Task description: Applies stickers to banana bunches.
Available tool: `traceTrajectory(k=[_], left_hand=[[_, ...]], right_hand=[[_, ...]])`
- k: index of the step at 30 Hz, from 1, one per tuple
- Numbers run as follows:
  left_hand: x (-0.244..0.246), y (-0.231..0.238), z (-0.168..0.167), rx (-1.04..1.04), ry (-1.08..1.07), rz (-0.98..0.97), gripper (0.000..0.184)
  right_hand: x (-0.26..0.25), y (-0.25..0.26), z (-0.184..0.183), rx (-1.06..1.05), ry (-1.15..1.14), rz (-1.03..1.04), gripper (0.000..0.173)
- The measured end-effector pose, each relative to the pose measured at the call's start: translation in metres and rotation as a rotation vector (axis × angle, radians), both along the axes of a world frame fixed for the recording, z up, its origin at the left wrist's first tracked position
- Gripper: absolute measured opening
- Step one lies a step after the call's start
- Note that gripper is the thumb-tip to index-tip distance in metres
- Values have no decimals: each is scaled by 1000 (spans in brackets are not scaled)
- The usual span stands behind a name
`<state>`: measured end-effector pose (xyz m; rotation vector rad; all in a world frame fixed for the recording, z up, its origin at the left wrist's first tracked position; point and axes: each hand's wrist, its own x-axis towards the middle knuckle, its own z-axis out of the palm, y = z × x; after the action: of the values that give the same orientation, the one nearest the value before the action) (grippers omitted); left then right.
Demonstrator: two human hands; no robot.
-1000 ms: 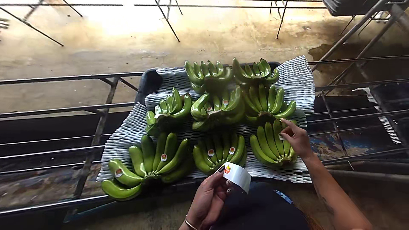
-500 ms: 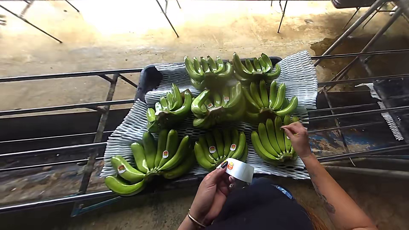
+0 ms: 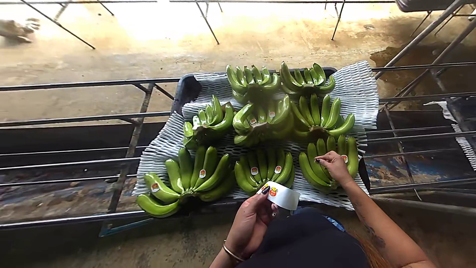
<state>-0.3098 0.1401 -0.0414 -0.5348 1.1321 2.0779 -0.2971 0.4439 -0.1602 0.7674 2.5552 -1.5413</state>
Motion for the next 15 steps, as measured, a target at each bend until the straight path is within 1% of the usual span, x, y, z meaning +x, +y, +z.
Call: traceTrajectory(k=[5,7,10,13,14,15], left_hand=[[2,-3,1,-1,-17,6,33],[3,-3,1,8,-17,3,34],[4,-5,0,20,-9,12,34],[7,-5,0,-23,52,14,32],[8,-4,-2,-58,88,16,31],[10,-3,-3,-97,133,12,29]], right_hand=[[-2,-1,-2,9,-50,67,18],[-2,-3,-6,125,-55,135,22],[-4,-5,-3,313,-114,254,35],[-6,-8,7,450,-163,237,46],[-5,-8,12,479,-157,218,50],[-4,-9,18,485,-102,209,51]])
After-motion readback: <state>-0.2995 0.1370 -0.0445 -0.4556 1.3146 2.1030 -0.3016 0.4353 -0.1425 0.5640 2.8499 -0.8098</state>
